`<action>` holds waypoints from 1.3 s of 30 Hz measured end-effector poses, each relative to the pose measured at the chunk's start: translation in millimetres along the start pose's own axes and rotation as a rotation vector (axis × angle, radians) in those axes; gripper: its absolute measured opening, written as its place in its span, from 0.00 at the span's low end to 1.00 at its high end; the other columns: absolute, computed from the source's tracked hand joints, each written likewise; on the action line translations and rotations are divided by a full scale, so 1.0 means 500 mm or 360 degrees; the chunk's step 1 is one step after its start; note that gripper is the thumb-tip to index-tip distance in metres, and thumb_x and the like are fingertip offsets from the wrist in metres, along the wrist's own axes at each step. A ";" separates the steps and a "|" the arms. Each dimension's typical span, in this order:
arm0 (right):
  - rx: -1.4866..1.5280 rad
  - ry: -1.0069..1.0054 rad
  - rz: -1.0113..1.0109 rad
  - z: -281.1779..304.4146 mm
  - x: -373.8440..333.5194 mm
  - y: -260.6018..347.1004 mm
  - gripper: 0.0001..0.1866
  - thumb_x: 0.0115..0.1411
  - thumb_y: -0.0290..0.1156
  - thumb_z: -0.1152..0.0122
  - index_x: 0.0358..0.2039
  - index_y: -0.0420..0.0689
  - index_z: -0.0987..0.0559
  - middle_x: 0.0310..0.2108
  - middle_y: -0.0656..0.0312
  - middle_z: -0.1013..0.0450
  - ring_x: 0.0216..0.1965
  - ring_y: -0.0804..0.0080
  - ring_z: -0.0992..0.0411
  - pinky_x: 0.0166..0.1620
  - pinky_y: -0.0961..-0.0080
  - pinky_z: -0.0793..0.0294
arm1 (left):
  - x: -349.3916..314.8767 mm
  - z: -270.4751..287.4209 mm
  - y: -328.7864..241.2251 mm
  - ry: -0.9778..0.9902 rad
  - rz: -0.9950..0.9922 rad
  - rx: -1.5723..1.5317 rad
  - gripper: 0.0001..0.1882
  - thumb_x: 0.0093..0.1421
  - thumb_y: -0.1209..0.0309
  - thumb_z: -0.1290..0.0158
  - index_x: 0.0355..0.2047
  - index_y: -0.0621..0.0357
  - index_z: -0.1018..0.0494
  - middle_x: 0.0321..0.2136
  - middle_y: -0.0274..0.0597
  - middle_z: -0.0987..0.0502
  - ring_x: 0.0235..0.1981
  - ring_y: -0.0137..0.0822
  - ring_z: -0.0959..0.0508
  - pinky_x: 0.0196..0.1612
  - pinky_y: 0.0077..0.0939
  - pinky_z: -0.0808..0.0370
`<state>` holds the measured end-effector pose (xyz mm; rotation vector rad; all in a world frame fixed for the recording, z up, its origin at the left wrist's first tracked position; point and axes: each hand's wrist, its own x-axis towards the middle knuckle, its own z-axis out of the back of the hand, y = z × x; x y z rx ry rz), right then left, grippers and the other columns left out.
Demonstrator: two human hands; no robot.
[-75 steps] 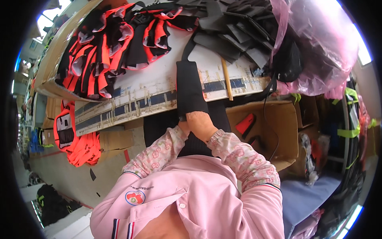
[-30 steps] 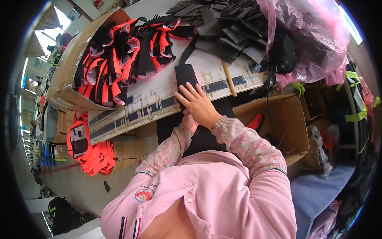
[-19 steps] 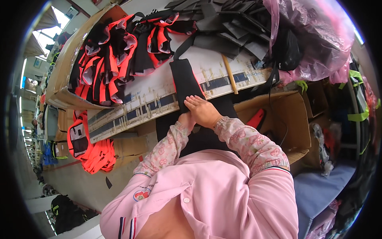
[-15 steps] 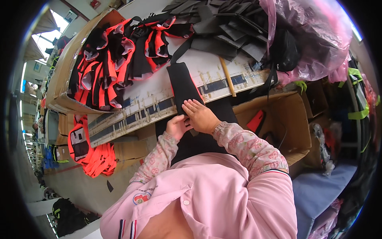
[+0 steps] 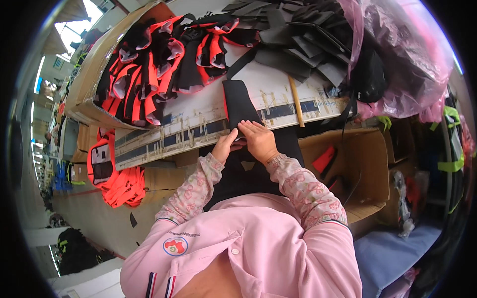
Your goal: The recorder is inserting foam padding into fabric sleeves, which appear to be components for life jackets, using a wooden stick to push the material inside.
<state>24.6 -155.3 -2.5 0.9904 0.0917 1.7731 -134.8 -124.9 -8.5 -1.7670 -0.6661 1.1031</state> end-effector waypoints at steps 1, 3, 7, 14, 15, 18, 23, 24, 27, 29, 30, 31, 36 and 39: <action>0.0110 -0.0199 -0.0059 0.010 0.012 -0.001 0.16 0.47 0.21 0.45 0.39 0.43 0.23 0.37 0.53 0.25 0.40 0.62 0.25 0.46 0.71 0.27 | -0.009 -0.007 -0.030 0.0150 -0.0056 -0.0026 0.29 0.63 0.47 0.65 0.46 0.59 0.30 0.41 0.41 0.26 0.38 0.33 0.25 0.44 0.28 0.29; 0.1035 -0.0356 -0.0844 0.035 0.027 -0.007 0.08 0.56 0.20 0.47 0.36 0.42 0.23 0.30 0.64 0.24 0.30 0.79 0.28 0.36 0.82 0.30 | -0.018 0.013 -0.063 0.0340 -0.0073 -0.0196 0.39 0.60 0.38 0.72 0.45 0.63 0.30 0.40 0.44 0.25 0.40 0.35 0.25 0.48 0.30 0.33; 0.2228 -0.0735 -0.1018 0.168 0.090 0.013 0.12 0.63 0.30 0.54 0.42 0.37 0.27 0.39 0.60 0.27 0.39 0.75 0.29 0.45 0.78 0.30 | 0.005 0.023 -0.131 0.0358 -0.0182 -0.0765 0.40 0.58 0.36 0.70 0.54 0.61 0.38 0.49 0.46 0.31 0.50 0.38 0.31 0.52 0.34 0.35; 0.2625 -0.0447 -0.1346 0.130 -0.001 0.004 0.21 0.64 0.31 0.58 0.56 0.38 0.40 0.54 0.56 0.36 0.54 0.65 0.36 0.56 0.66 0.36 | -0.024 -0.070 -0.252 0.0384 -0.0930 -0.1164 0.33 0.61 0.53 0.55 0.59 0.60 0.48 0.57 0.48 0.40 0.57 0.41 0.37 0.58 0.38 0.40; 0.2608 -0.0410 -0.1356 0.124 -0.008 0.005 0.21 0.64 0.31 0.58 0.56 0.38 0.40 0.54 0.56 0.36 0.54 0.65 0.36 0.56 0.66 0.36 | -0.032 -0.077 -0.246 0.0381 -0.0943 -0.1036 0.32 0.62 0.55 0.55 0.59 0.61 0.48 0.57 0.48 0.40 0.57 0.40 0.38 0.58 0.37 0.40; 0.2584 -0.0406 -0.1421 0.112 -0.021 0.013 0.23 0.62 0.28 0.58 0.58 0.42 0.43 0.56 0.57 0.39 0.55 0.64 0.37 0.56 0.66 0.36 | -0.053 -0.083 -0.241 0.0419 -0.0908 -0.0883 0.28 0.63 0.60 0.57 0.59 0.63 0.47 0.58 0.47 0.40 0.58 0.39 0.38 0.59 0.35 0.40; 0.2705 -0.0328 -0.1424 0.102 -0.026 0.028 0.23 0.62 0.27 0.58 0.58 0.43 0.43 0.55 0.59 0.38 0.54 0.64 0.36 0.53 0.66 0.34 | -0.066 -0.098 -0.240 0.0331 -0.1061 -0.0934 0.29 0.62 0.55 0.55 0.56 0.65 0.42 0.52 0.43 0.33 0.51 0.32 0.31 0.53 0.27 0.35; 0.2700 -0.0320 -0.1426 0.101 -0.028 0.030 0.23 0.62 0.27 0.58 0.58 0.43 0.43 0.55 0.59 0.38 0.54 0.64 0.36 0.53 0.66 0.34 | -0.067 -0.099 -0.239 0.0296 -0.1143 -0.0913 0.31 0.62 0.53 0.57 0.57 0.64 0.43 0.53 0.43 0.34 0.51 0.32 0.32 0.54 0.27 0.35; 0.2717 -0.0305 -0.1458 0.097 -0.037 0.042 0.23 0.62 0.28 0.57 0.58 0.44 0.43 0.55 0.59 0.38 0.54 0.64 0.36 0.53 0.66 0.34 | -0.078 -0.078 -0.249 0.0631 -0.0828 -0.0970 0.37 0.60 0.46 0.59 0.59 0.62 0.47 0.56 0.43 0.38 0.54 0.35 0.34 0.56 0.31 0.37; 0.2708 -0.0298 -0.1453 0.099 -0.043 0.057 0.24 0.62 0.28 0.57 0.59 0.44 0.43 0.56 0.59 0.39 0.54 0.64 0.36 0.54 0.65 0.34 | -0.085 -0.069 -0.257 0.0818 -0.0776 -0.1034 0.41 0.58 0.43 0.60 0.61 0.61 0.52 0.59 0.44 0.43 0.58 0.38 0.40 0.58 0.36 0.41; 0.2706 -0.0303 -0.1457 0.101 -0.045 0.063 0.24 0.62 0.28 0.57 0.59 0.44 0.43 0.56 0.59 0.39 0.54 0.64 0.36 0.54 0.65 0.34 | -0.089 -0.067 -0.260 0.1005 -0.0722 -0.1094 0.45 0.56 0.40 0.60 0.62 0.60 0.56 0.61 0.45 0.48 0.62 0.41 0.46 0.61 0.40 0.46; 0.2701 -0.0284 -0.1439 0.104 -0.047 0.068 0.24 0.62 0.29 0.56 0.59 0.44 0.43 0.56 0.59 0.39 0.54 0.63 0.37 0.54 0.64 0.34 | -0.094 -0.068 -0.260 0.1071 -0.0703 -0.1115 0.46 0.55 0.38 0.62 0.62 0.60 0.57 0.61 0.45 0.48 0.62 0.43 0.47 0.62 0.42 0.48; 0.2680 -0.0361 -0.1347 0.126 -0.041 0.057 0.21 0.62 0.30 0.54 0.56 0.42 0.39 0.54 0.60 0.37 0.54 0.66 0.36 0.55 0.66 0.36 | -0.098 -0.071 -0.267 0.1082 -0.0674 -0.1349 0.48 0.53 0.34 0.68 0.62 0.60 0.54 0.62 0.46 0.49 0.63 0.43 0.48 0.62 0.43 0.48; 0.2188 -0.0654 -0.1260 0.228 -0.016 -0.031 0.17 0.61 0.31 0.51 0.50 0.39 0.32 0.47 0.56 0.31 0.46 0.65 0.31 0.50 0.66 0.30 | -0.069 -0.041 -0.225 0.1057 -0.0542 -0.0912 0.49 0.53 0.32 0.72 0.60 0.64 0.48 0.60 0.47 0.45 0.60 0.40 0.44 0.61 0.38 0.46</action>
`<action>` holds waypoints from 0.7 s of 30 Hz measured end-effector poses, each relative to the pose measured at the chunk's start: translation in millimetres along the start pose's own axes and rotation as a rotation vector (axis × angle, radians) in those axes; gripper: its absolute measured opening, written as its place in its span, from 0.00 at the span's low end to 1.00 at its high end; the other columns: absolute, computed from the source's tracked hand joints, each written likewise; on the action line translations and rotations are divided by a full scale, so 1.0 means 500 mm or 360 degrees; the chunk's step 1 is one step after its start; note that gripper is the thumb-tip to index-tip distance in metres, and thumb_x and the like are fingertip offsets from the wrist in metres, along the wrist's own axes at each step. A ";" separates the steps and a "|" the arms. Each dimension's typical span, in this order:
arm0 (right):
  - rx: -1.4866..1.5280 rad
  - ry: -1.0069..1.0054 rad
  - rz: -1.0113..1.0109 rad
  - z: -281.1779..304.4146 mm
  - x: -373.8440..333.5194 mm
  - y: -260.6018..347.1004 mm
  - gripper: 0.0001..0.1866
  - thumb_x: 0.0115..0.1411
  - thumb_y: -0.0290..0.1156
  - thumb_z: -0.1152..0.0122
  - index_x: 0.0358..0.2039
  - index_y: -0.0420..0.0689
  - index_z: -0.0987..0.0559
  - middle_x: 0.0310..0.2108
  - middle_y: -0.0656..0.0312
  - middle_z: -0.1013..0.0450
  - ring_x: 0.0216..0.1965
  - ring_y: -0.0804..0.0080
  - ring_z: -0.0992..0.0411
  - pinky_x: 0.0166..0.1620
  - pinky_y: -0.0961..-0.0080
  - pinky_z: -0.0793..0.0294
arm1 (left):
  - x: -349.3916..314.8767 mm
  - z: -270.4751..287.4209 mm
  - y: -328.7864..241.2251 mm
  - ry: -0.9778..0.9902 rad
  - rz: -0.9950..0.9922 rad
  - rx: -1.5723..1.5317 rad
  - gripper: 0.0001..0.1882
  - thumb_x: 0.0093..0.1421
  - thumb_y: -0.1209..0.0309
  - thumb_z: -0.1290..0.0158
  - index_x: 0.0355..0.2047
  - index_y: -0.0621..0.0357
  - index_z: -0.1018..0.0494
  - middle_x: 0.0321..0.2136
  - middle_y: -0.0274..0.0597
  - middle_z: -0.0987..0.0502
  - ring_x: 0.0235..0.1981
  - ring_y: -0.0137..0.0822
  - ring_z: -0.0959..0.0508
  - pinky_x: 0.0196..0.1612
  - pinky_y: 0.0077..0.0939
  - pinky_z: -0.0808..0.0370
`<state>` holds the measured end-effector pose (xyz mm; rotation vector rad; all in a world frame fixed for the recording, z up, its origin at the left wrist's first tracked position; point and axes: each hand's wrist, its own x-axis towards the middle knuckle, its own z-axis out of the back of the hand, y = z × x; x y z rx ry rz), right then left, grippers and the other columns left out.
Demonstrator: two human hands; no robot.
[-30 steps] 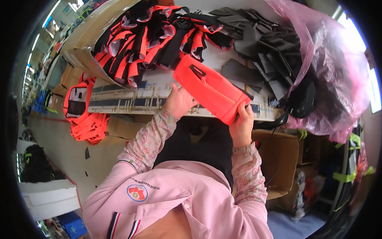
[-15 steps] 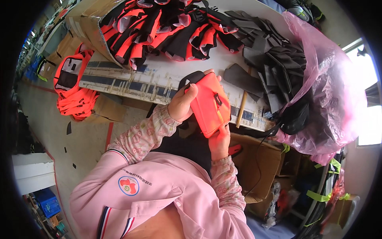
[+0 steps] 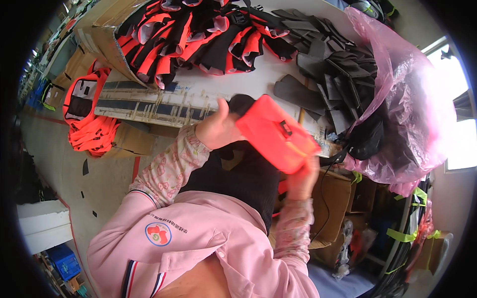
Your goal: The recorder is inserting foam padding into fabric sleeves, which appear to be components for life jackets, using a wooden stick to push the material inside.
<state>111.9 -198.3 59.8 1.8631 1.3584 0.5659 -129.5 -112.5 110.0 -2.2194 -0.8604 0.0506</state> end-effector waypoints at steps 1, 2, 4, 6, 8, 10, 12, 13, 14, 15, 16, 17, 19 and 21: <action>-0.0145 -0.0012 0.0166 0.026 0.016 0.076 0.15 0.60 0.30 0.52 0.46 0.38 0.30 0.43 0.56 0.29 0.43 0.65 0.29 0.47 0.67 0.29 | -0.012 0.029 0.009 0.0002 0.0248 0.0462 0.50 0.53 0.31 0.74 0.58 0.66 0.44 0.58 0.47 0.40 0.58 0.37 0.39 0.59 0.34 0.43; -0.0444 -0.0055 0.0470 0.034 0.022 0.155 0.12 0.61 0.30 0.52 0.43 0.38 0.28 0.40 0.58 0.28 0.40 0.68 0.28 0.46 0.69 0.28 | -0.025 0.049 0.002 0.0054 0.0492 0.0672 0.47 0.55 0.34 0.72 0.56 0.66 0.40 0.55 0.47 0.36 0.55 0.37 0.34 0.58 0.33 0.41; -0.0841 -0.0293 0.0651 0.138 0.016 0.310 0.08 0.60 0.26 0.50 0.39 0.39 0.26 0.34 0.65 0.28 0.35 0.78 0.30 0.41 0.78 0.30 | -0.043 0.080 -0.006 0.0039 0.0782 0.1160 0.36 0.60 0.42 0.64 0.47 0.67 0.30 0.43 0.46 0.25 0.41 0.34 0.24 0.50 0.27 0.32; -0.1353 -0.0210 0.0575 0.170 -0.009 0.438 0.05 0.59 0.25 0.48 0.32 0.38 0.25 0.26 0.72 0.30 0.28 0.86 0.35 0.34 0.86 0.34 | -0.043 0.148 0.001 -0.0206 0.0811 0.1534 0.23 0.61 0.53 0.54 0.38 0.65 0.27 0.31 0.41 0.23 0.30 0.29 0.24 0.38 0.23 0.27; -0.1523 -0.0327 0.0454 0.121 -0.025 0.491 0.05 0.59 0.24 0.48 0.29 0.38 0.25 0.23 0.75 0.32 0.25 0.88 0.38 0.31 0.88 0.36 | -0.035 0.205 -0.019 -0.0653 0.0718 0.1589 0.19 0.60 0.58 0.51 0.33 0.65 0.27 0.25 0.37 0.24 0.23 0.26 0.26 0.30 0.19 0.27; -0.2099 0.0002 -0.0069 0.113 -0.031 0.523 0.05 0.57 0.24 0.47 0.26 0.36 0.26 0.20 0.75 0.36 0.22 0.89 0.41 0.26 0.86 0.39 | 0.001 0.243 -0.050 -0.1050 0.0383 0.1499 0.17 0.58 0.59 0.48 0.30 0.64 0.28 0.23 0.35 0.25 0.21 0.25 0.27 0.28 0.21 0.28; -0.2606 0.0173 -0.0341 0.059 -0.024 0.474 0.07 0.51 0.25 0.44 0.28 0.34 0.25 0.20 0.72 0.34 0.24 0.87 0.38 0.26 0.83 0.37 | 0.064 0.297 -0.064 -0.1184 0.0218 0.1487 0.16 0.56 0.59 0.46 0.28 0.63 0.28 0.22 0.36 0.25 0.21 0.26 0.26 0.29 0.23 0.28; -0.2486 0.0235 -0.0398 0.074 0.000 0.431 0.11 0.51 0.25 0.43 0.34 0.33 0.24 0.21 0.70 0.31 0.24 0.85 0.36 0.28 0.83 0.35 | 0.081 0.327 -0.076 -0.1308 -0.0012 0.1890 0.16 0.54 0.59 0.44 0.31 0.61 0.28 0.23 0.37 0.25 0.23 0.29 0.25 0.30 0.26 0.28; -0.2445 0.0242 -0.0593 0.050 0.015 0.399 0.16 0.50 0.25 0.42 0.41 0.33 0.25 0.23 0.65 0.27 0.27 0.83 0.32 0.32 0.82 0.32 | 0.110 0.346 -0.082 -0.1381 -0.0248 0.2273 0.17 0.52 0.58 0.43 0.33 0.59 0.29 0.25 0.39 0.24 0.25 0.33 0.25 0.31 0.28 0.28; -0.2378 0.0390 -0.0410 0.107 0.032 0.364 0.19 0.49 0.25 0.40 0.43 0.35 0.26 0.26 0.59 0.25 0.29 0.78 0.28 0.36 0.80 0.30 | 0.149 0.343 -0.089 -0.1348 -0.0256 0.2262 0.17 0.52 0.58 0.43 0.33 0.59 0.29 0.25 0.39 0.24 0.25 0.33 0.25 0.31 0.28 0.28; -0.2480 0.0449 -0.0337 0.108 0.042 0.330 0.20 0.49 0.26 0.38 0.44 0.36 0.26 0.30 0.56 0.25 0.33 0.73 0.26 0.39 0.77 0.28 | 0.189 0.329 -0.097 -0.1475 -0.0167 0.2497 0.20 0.50 0.57 0.42 0.36 0.58 0.30 0.28 0.41 0.24 0.28 0.37 0.24 0.33 0.31 0.27; -0.2433 0.0468 -0.0290 0.109 0.050 0.295 0.21 0.49 0.27 0.37 0.44 0.36 0.26 0.31 0.54 0.25 0.34 0.69 0.26 0.40 0.76 0.28 | 0.225 0.322 -0.107 -0.1598 -0.0087 0.2730 0.22 0.49 0.56 0.42 0.39 0.56 0.32 0.31 0.42 0.24 0.31 0.41 0.23 0.35 0.33 0.27; -0.2319 0.0659 -0.0295 0.086 0.068 0.231 0.21 0.49 0.27 0.38 0.45 0.36 0.27 0.32 0.52 0.25 0.35 0.67 0.25 0.39 0.75 0.28 | 0.276 0.340 -0.123 -0.1608 -0.0018 0.2870 0.26 0.48 0.52 0.42 0.42 0.55 0.34 0.35 0.44 0.24 0.36 0.44 0.23 0.38 0.37 0.27; -0.2201 0.0792 -0.0375 0.040 0.077 0.180 0.21 0.50 0.27 0.38 0.46 0.37 0.28 0.33 0.50 0.25 0.35 0.67 0.25 0.38 0.75 0.28 | 0.318 0.344 -0.139 -0.1757 0.0467 0.3321 0.24 0.49 0.52 0.44 0.41 0.54 0.32 0.36 0.46 0.23 0.38 0.44 0.23 0.39 0.38 0.27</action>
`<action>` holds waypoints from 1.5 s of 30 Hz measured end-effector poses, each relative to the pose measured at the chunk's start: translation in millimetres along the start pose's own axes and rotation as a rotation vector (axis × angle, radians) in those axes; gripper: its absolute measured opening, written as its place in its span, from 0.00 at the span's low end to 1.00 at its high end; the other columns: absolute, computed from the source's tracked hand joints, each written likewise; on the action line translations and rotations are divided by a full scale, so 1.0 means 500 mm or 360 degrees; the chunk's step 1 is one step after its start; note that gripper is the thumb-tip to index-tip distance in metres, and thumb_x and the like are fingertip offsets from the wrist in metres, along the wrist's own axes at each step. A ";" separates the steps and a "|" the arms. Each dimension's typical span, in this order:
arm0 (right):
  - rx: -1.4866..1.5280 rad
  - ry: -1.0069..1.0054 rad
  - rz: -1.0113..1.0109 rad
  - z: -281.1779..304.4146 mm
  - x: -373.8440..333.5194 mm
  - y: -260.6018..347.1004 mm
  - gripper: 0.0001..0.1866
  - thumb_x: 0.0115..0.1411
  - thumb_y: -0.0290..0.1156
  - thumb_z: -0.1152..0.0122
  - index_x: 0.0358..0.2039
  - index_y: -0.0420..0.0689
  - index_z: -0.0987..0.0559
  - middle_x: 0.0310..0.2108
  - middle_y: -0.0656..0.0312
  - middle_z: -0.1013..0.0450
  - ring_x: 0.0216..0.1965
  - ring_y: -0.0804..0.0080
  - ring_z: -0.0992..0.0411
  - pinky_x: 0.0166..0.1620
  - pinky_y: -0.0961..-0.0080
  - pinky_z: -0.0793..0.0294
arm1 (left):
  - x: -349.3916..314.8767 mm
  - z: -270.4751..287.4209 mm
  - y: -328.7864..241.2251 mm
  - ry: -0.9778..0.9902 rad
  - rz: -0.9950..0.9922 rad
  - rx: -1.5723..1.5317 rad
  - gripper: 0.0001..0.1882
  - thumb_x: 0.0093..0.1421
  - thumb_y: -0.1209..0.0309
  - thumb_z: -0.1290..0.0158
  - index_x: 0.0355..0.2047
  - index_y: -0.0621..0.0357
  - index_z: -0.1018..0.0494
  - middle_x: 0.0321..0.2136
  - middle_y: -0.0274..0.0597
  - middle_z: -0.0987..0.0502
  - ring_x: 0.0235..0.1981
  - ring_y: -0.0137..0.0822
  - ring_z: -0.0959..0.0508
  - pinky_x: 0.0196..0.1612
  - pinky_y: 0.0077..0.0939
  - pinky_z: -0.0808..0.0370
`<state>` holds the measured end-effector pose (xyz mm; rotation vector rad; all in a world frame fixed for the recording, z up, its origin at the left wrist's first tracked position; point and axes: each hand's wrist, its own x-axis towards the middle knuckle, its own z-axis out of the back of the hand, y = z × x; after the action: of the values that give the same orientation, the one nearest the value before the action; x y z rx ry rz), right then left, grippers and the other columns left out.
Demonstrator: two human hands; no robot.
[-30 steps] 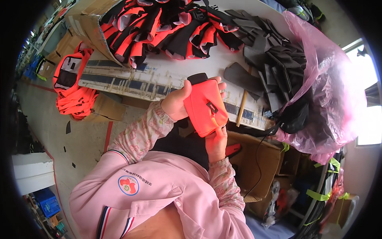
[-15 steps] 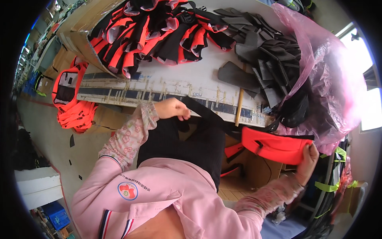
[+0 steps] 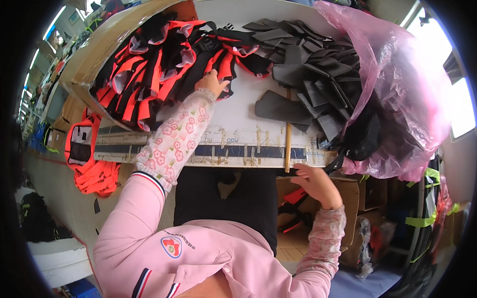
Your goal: The recorder is inserting foam padding into fabric sleeves, which appear to be components for life jackets, using a wooden stick to push the material inside.
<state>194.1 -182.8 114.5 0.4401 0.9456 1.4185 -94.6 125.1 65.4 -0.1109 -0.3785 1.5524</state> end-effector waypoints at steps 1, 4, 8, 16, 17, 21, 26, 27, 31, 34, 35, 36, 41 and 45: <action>0.0032 0.0043 0.0112 -0.019 0.017 0.009 0.21 0.51 0.28 0.38 0.46 0.38 0.27 0.34 0.50 0.25 0.35 0.66 0.25 0.38 0.75 0.28 | 0.025 -0.009 0.013 0.0071 -0.0047 0.0037 0.22 0.51 0.53 0.46 0.41 0.55 0.31 0.34 0.47 0.23 0.38 0.44 0.22 0.40 0.40 0.26; -0.0107 0.0055 0.0389 -0.047 0.058 0.058 0.18 0.52 0.29 0.39 0.44 0.37 0.27 0.33 0.47 0.25 0.32 0.60 0.25 0.37 0.75 0.28 | 0.055 -0.039 0.066 -0.0092 0.0000 -0.0160 0.16 0.53 0.60 0.48 0.37 0.58 0.31 0.29 0.46 0.22 0.31 0.42 0.21 0.31 0.37 0.24; 0.0018 -0.0164 0.0346 -0.051 0.092 0.057 0.14 0.53 0.28 0.41 0.40 0.36 0.25 0.29 0.46 0.26 0.30 0.61 0.25 0.34 0.74 0.28 | -0.091 -0.002 0.013 0.0522 0.0734 -0.2472 0.07 0.56 0.68 0.52 0.30 0.58 0.30 0.24 0.42 0.22 0.13 0.28 0.27 0.13 0.21 0.31; 0.0403 -0.0446 0.0263 -0.147 0.277 0.108 0.21 0.58 0.36 0.43 0.48 0.37 0.30 0.32 0.57 0.26 0.34 0.77 0.30 0.38 0.82 0.31 | -0.464 -0.029 0.047 0.1129 0.0764 -0.2686 0.06 0.58 0.71 0.51 0.36 0.57 0.32 0.23 0.41 0.26 0.18 0.32 0.27 0.21 0.22 0.29; 0.0417 -0.0409 0.0252 -0.179 0.308 0.092 0.23 0.58 0.38 0.42 0.50 0.38 0.32 0.31 0.57 0.26 0.34 0.76 0.30 0.38 0.81 0.31 | -0.485 -0.039 0.054 0.1156 0.0712 -0.2596 0.07 0.58 0.71 0.51 0.36 0.57 0.33 0.23 0.41 0.26 0.19 0.32 0.26 0.21 0.22 0.29; 0.0397 -0.0459 0.0312 -0.256 0.351 0.076 0.28 0.53 0.38 0.38 0.52 0.44 0.34 0.35 0.50 0.28 0.37 0.61 0.29 0.40 0.71 0.31 | -0.535 -0.039 0.074 0.1251 0.0470 -0.2415 0.08 0.60 0.69 0.53 0.40 0.56 0.35 0.26 0.40 0.26 0.23 0.31 0.24 0.24 0.21 0.27; 0.0069 -0.1164 0.0802 -0.260 0.278 0.156 0.21 0.53 0.29 0.43 0.50 0.47 0.32 0.34 0.48 0.29 0.36 0.46 0.30 0.37 0.62 0.30 | -0.520 0.025 0.092 0.1432 0.0288 -0.2515 0.20 0.60 0.72 0.54 0.53 0.55 0.43 0.40 0.46 0.28 0.34 0.36 0.23 0.37 0.28 0.24; 0.0043 -0.1227 0.0878 -0.258 0.262 0.175 0.19 0.55 0.28 0.44 0.49 0.48 0.31 0.31 0.48 0.30 0.34 0.48 0.30 0.34 0.62 0.30 | -0.519 0.030 0.094 0.1452 0.0258 -0.2547 0.25 0.60 0.73 0.55 0.57 0.55 0.48 0.43 0.47 0.30 0.37 0.38 0.23 0.40 0.31 0.24; -0.0309 -0.0803 0.0455 -0.256 0.282 0.147 0.23 0.52 0.37 0.42 0.49 0.46 0.31 0.41 0.48 0.30 0.39 0.47 0.30 0.39 0.60 0.29 | -0.524 -0.014 0.100 0.1416 0.0462 -0.2527 0.13 0.61 0.69 0.57 0.45 0.60 0.36 0.38 0.44 0.25 0.32 0.36 0.22 0.36 0.27 0.24; -0.0703 -0.0840 0.0382 -0.290 0.279 0.110 0.25 0.52 0.39 0.41 0.50 0.47 0.32 0.50 0.46 0.36 0.46 0.46 0.34 0.45 0.59 0.31 | -0.541 -0.030 0.103 0.1598 0.0827 -0.2812 0.14 0.63 0.63 0.62 0.37 0.59 0.31 0.37 0.43 0.23 0.30 0.36 0.22 0.37 0.28 0.24; -0.0717 -0.0822 0.0422 -0.297 0.276 0.102 0.29 0.52 0.42 0.41 0.53 0.47 0.34 0.58 0.44 0.46 0.56 0.44 0.43 0.54 0.58 0.38 | -0.551 -0.029 0.103 0.1615 0.0857 -0.2736 0.16 0.64 0.62 0.63 0.36 0.58 0.30 0.38 0.43 0.23 0.30 0.35 0.22 0.37 0.29 0.24; -0.0720 -0.0812 0.0415 -0.303 0.276 0.091 0.29 0.52 0.42 0.41 0.53 0.47 0.34 0.58 0.44 0.46 0.56 0.44 0.43 0.54 0.58 0.38 | -0.559 -0.029 0.103 0.1630 0.0883 -0.2659 0.17 0.64 0.60 0.64 0.35 0.57 0.28 0.38 0.43 0.23 0.29 0.35 0.22 0.38 0.29 0.25; -0.0736 -0.0597 0.0653 -0.304 0.286 0.050 0.36 0.55 0.50 0.45 0.59 0.46 0.40 0.63 0.46 0.55 0.64 0.44 0.57 0.61 0.57 0.51 | -0.568 -0.033 0.093 0.1779 0.0910 -0.2812 0.19 0.64 0.57 0.63 0.40 0.59 0.31 0.41 0.45 0.25 0.32 0.37 0.22 0.39 0.35 0.25; -0.0715 -0.0449 0.0563 -0.303 0.287 0.040 0.38 0.55 0.56 0.50 0.61 0.46 0.43 0.64 0.47 0.56 0.64 0.44 0.59 0.62 0.55 0.54 | -0.572 -0.072 0.073 0.1791 0.0971 -0.3026 0.20 0.64 0.56 0.62 0.43 0.60 0.33 0.40 0.52 0.26 0.35 0.42 0.23 0.42 0.42 0.25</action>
<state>48.6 -84.2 0.1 0.4656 0.3116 1.7765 -111.0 -149.8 -27.3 -2.5737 -0.7796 0.8733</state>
